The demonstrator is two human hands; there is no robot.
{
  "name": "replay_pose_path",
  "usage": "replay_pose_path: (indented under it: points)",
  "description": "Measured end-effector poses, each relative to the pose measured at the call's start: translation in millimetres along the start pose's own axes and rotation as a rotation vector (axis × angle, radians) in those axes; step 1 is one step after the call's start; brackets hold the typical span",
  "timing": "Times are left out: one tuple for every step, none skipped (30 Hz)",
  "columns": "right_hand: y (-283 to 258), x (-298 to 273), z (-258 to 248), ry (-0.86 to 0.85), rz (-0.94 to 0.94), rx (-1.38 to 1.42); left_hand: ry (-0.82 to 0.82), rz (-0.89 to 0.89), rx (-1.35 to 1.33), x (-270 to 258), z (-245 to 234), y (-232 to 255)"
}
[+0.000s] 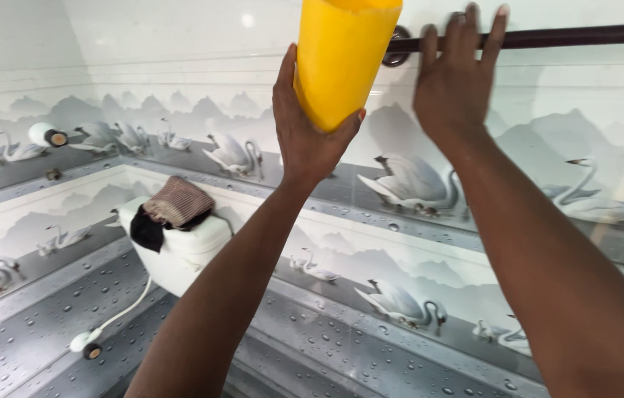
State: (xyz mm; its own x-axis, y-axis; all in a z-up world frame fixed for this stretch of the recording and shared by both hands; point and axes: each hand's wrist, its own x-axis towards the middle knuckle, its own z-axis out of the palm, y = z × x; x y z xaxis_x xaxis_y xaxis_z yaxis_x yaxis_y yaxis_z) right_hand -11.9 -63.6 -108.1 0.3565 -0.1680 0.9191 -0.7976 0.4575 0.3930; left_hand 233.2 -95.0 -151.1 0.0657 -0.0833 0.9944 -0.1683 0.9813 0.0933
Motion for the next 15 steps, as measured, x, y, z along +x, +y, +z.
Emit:
replay_pose_path:
  points:
    - [-16, 3, 8, -0.015, -0.024, -0.007, -0.004, -0.029, 0.017, -6, -7, -6]
    - [-36, 6, 16, -0.03, -0.061, -0.041, -0.002, -0.021, 0.022, -10, -13, -10]
    - [-51, 8, 25, -0.045, -0.098, -0.076, -0.001, -0.012, 0.027, -14, -20, -14]
    - [-74, 8, 34, -0.223, -0.136, 0.124, -0.003, -0.006, 0.034, -19, -27, -18]
    - [-98, 8, 41, -0.401, -0.173, 0.324, -0.007, -0.01, 0.048, -22, -35, -22]
    - [-116, 3, 44, -0.462, -0.115, 0.566, -0.013, -0.013, 0.062, -24, -43, -26]
    - [-130, -2, 43, -0.519, -0.055, 0.811, -0.019, -0.016, 0.077, -27, -51, -29]
    - [-140, -8, 37, -0.558, -0.055, 0.798, -0.032, -0.017, 0.082, -30, -62, -32]
    - [-147, -15, 27, -0.596, -0.056, 0.784, -0.045, -0.019, 0.087, -33, -76, -34]
    - [-153, -16, 18, -0.635, -0.058, 0.773, -0.057, -0.022, 0.095, -35, -88, -37]
    - [-158, -10, 11, -0.676, -0.021, 0.847, -0.067, -0.015, 0.143, -36, -101, -40]
    - [-165, -5, 4, -0.721, 0.014, 0.923, -0.077, -0.013, 0.193, -39, -115, -42]
    - [-171, -1, -2, -0.767, 0.048, 0.999, -0.087, -0.011, 0.244, -41, -127, -44]
    - [-179, 4, -6, -0.747, 0.061, 1.057, -0.097, -0.033, 0.268, -45, -140, -46]
    - [-185, 10, -9, -0.727, 0.075, 1.114, -0.106, -0.055, 0.292, -48, -151, -47]
